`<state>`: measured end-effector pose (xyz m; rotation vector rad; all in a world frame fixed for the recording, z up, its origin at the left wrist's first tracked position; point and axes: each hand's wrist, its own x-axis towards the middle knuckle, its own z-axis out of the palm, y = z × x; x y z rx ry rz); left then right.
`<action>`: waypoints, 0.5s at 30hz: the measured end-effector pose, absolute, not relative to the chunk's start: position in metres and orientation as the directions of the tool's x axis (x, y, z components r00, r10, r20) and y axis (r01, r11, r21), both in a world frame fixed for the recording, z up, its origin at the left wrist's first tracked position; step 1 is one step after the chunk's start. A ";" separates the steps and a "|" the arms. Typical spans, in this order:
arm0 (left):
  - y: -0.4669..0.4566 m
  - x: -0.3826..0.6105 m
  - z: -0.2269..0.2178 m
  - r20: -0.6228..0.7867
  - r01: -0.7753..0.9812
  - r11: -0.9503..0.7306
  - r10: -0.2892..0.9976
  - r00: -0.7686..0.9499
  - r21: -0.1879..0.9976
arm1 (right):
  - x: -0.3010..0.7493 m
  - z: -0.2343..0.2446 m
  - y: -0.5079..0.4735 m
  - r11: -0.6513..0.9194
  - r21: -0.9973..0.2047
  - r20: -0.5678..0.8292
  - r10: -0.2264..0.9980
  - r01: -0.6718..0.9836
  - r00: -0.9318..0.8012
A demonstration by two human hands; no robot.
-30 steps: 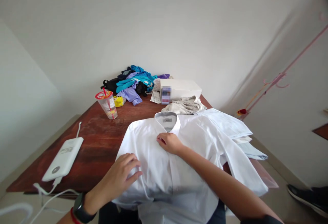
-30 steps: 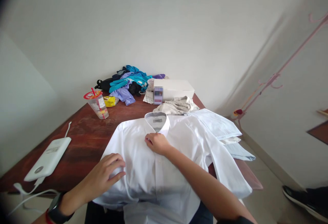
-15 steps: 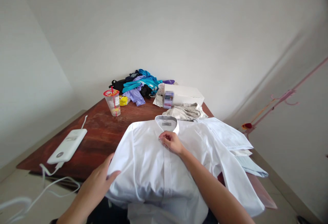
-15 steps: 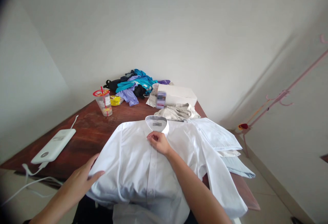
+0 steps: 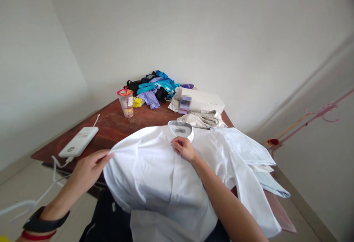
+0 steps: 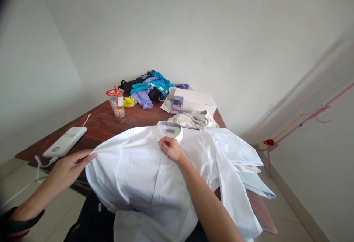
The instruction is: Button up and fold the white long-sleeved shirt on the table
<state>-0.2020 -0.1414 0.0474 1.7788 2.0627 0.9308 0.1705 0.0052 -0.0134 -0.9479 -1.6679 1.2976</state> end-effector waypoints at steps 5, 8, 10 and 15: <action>-0.142 -0.234 0.070 0.190 0.763 0.144 0.924 -0.331 0.630 | 0.172 -0.017 0.007 0.184 -0.980 0.139 0.905 0.077 -0.401; -0.133 -0.258 0.082 0.154 0.682 0.165 0.911 -0.382 0.713 | 0.172 -0.019 0.007 0.186 -0.980 0.145 0.900 0.063 -0.411; -0.125 -0.274 0.090 0.134 0.663 0.187 0.906 -0.402 0.725 | 0.172 -0.018 0.006 0.192 -0.979 0.148 0.897 0.065 -0.416; -0.110 -0.306 0.114 0.012 0.831 0.257 0.953 -0.302 0.493 | 0.171 -0.012 0.004 0.190 -0.976 0.127 0.898 0.109 -0.421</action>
